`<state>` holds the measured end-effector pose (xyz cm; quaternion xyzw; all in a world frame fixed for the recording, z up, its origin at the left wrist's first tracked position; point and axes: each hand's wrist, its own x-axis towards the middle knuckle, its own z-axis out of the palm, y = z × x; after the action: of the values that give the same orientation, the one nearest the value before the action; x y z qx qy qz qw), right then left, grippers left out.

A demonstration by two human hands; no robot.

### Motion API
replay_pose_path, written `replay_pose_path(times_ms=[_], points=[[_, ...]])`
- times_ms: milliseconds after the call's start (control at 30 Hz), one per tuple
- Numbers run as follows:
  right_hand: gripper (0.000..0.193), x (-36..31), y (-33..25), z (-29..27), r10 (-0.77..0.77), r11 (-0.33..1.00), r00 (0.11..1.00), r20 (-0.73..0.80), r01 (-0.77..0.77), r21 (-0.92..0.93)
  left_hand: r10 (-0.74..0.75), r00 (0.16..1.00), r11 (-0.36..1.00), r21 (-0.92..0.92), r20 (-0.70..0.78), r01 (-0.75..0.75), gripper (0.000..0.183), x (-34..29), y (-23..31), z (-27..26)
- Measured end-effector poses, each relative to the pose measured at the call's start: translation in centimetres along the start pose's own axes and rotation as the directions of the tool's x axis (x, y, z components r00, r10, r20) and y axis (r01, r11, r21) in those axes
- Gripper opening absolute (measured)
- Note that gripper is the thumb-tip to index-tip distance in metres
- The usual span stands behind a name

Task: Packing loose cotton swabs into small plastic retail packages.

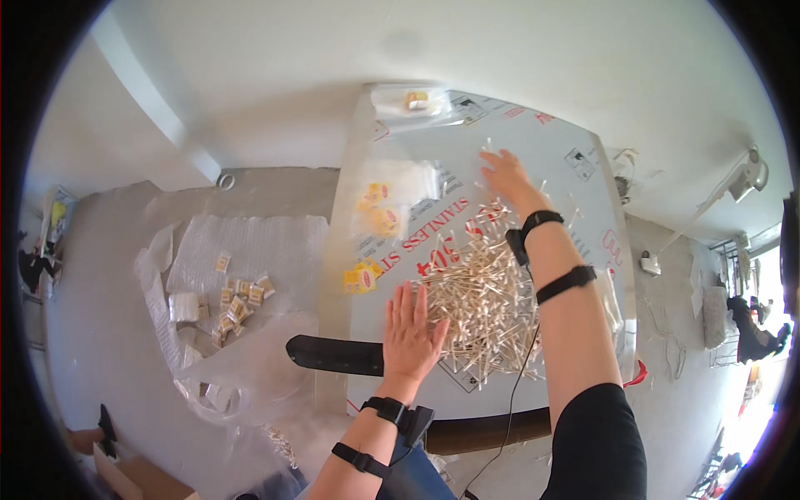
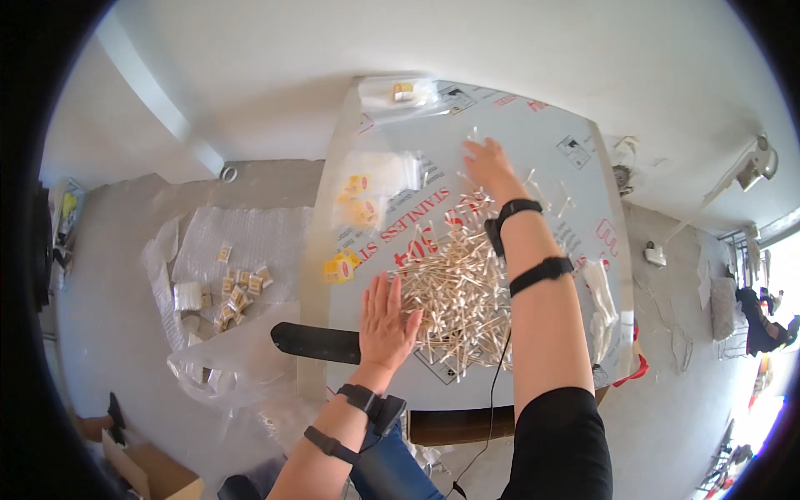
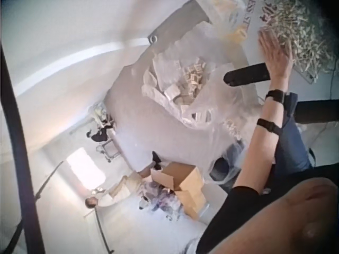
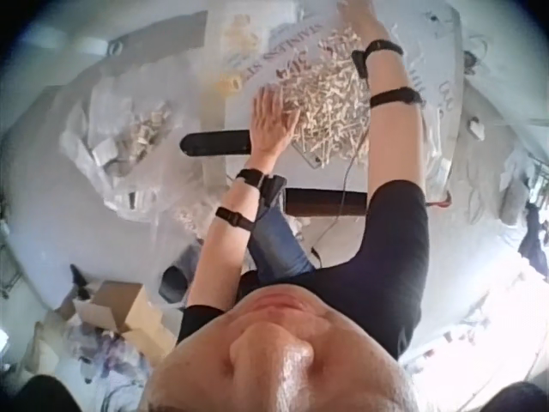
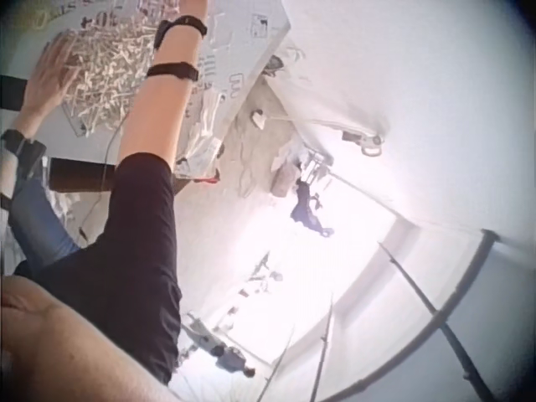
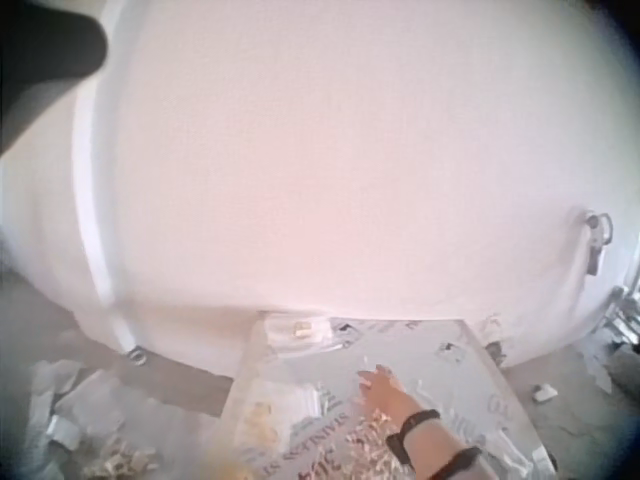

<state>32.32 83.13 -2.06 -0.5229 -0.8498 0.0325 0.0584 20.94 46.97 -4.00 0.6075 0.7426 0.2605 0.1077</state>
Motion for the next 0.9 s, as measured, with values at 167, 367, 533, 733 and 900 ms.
replay_pose_path(times_ms=[167,367,533,733,900], points=[[0.036,1.2,0.7,1.5,-0.109,0.970,0.994,-0.032,0.113,0.213,0.018,1.000,0.999,-0.028,-0.023,-0.019,0.066,0.2,0.2,-0.1],[0.034,-2.8,-7.0,1.2,-0.221,0.934,0.973,-0.063,0.230,0.272,0.012,0.999,1.000,-0.010,-0.043,-0.013,0.063,0.2,-0.2,-0.4],[0.024,-4.3,-8.0,0.9,-0.122,0.959,0.982,-0.147,0.155,0.236,0.055,0.995,0.998,-0.006,-0.082,-0.056,0.059,0.1,0.2,0.0],[0.019,-9.0,-6.9,0.3,-0.026,0.925,0.998,-0.064,0.048,0.376,0.037,0.997,0.994,-0.097,-0.072,-0.044,0.057,0.0,-0.1,-0.1],[0.021,-13.7,-4.2,0.4,-0.421,0.814,0.902,-0.093,0.422,0.400,0.034,0.997,0.995,-0.094,-0.066,-0.040,0.058,-0.1,-0.3,-0.1]])
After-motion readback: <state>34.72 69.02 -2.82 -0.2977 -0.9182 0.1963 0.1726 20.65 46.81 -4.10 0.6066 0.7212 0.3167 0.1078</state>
